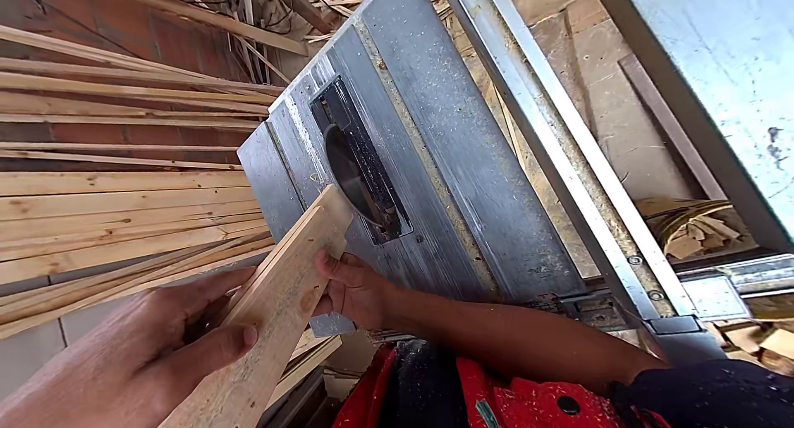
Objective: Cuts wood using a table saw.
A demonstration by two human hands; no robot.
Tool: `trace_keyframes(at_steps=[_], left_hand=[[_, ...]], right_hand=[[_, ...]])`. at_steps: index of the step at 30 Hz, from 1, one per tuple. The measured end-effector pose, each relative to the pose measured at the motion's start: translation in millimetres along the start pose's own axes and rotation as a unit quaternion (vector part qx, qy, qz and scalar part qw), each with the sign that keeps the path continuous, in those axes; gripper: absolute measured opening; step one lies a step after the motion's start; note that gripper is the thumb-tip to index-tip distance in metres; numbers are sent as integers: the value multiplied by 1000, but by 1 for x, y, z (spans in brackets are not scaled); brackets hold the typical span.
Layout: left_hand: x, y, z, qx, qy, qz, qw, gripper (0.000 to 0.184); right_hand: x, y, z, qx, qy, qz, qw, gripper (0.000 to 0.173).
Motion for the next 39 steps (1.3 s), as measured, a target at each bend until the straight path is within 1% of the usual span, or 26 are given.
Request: trace_keyframes(at_steps=[3, 5, 8, 10, 12, 14, 18, 22, 24, 27, 29, 31, 35, 39], left_hand=[[1, 13, 14, -7, -8, 38, 999, 48], [1, 19, 15, -11, -3, 50, 999, 48], [0, 15, 4, -36, 18, 50, 998, 51], [-1, 8, -6, -39, 24, 42, 998, 55], [-2, 5, -11, -27, 25, 27, 999, 57], [-3, 3, -7, -13, 24, 23, 999, 55], [-6, 18, 11, 8, 2, 21, 1000, 50], [-13, 16, 6, -37, 13, 7, 999, 50], [-21, 8, -9, -35, 24, -12, 999, 55], [-40, -1, -27, -3, 55, -33, 998, 63], [-55, -1, -28, 19, 72, -30, 997, 66], [-69, 0, -20, 32, 88, -8, 996, 68], [-98, 10, -1, 17, 130, 19, 991, 67], [-115, 16, -7, -4, 162, 3, 987, 70]], right_hand=[[8, -3, -2, 10, -2, 9, 1000, 28], [10, -3, -3, 13, -8, 16, 1000, 30], [9, -2, -1, 20, -28, 18, 999, 27], [6, 0, 0, 14, -37, 14, 999, 25], [4, 0, 2, 7, -31, 5, 999, 24], [5, 0, 3, 4, -24, 4, 1000, 25], [16, -5, 1, 16, -9, -1, 1000, 29], [18, -8, -1, 22, -16, -3, 1000, 27], [17, -3, -1, 11, -29, -16, 999, 27], [15, 0, -1, 4, -49, -39, 998, 25], [20, 2, -2, -6, -55, -46, 997, 25], [33, 2, -4, -10, -58, -60, 996, 24], [56, -4, -10, -5, -47, -87, 995, 26], [61, -10, -14, -2, -59, -102, 993, 26]])
Point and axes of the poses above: each hand's wrist, its own z-axis towards the middle knuckle, its own x-axis out of the back of the hand, y = z × x, the point moved 3 cm from there along z, towards the middle knuckle, and after that the axes turned 15 degrees about x, right-handed, at the moved point
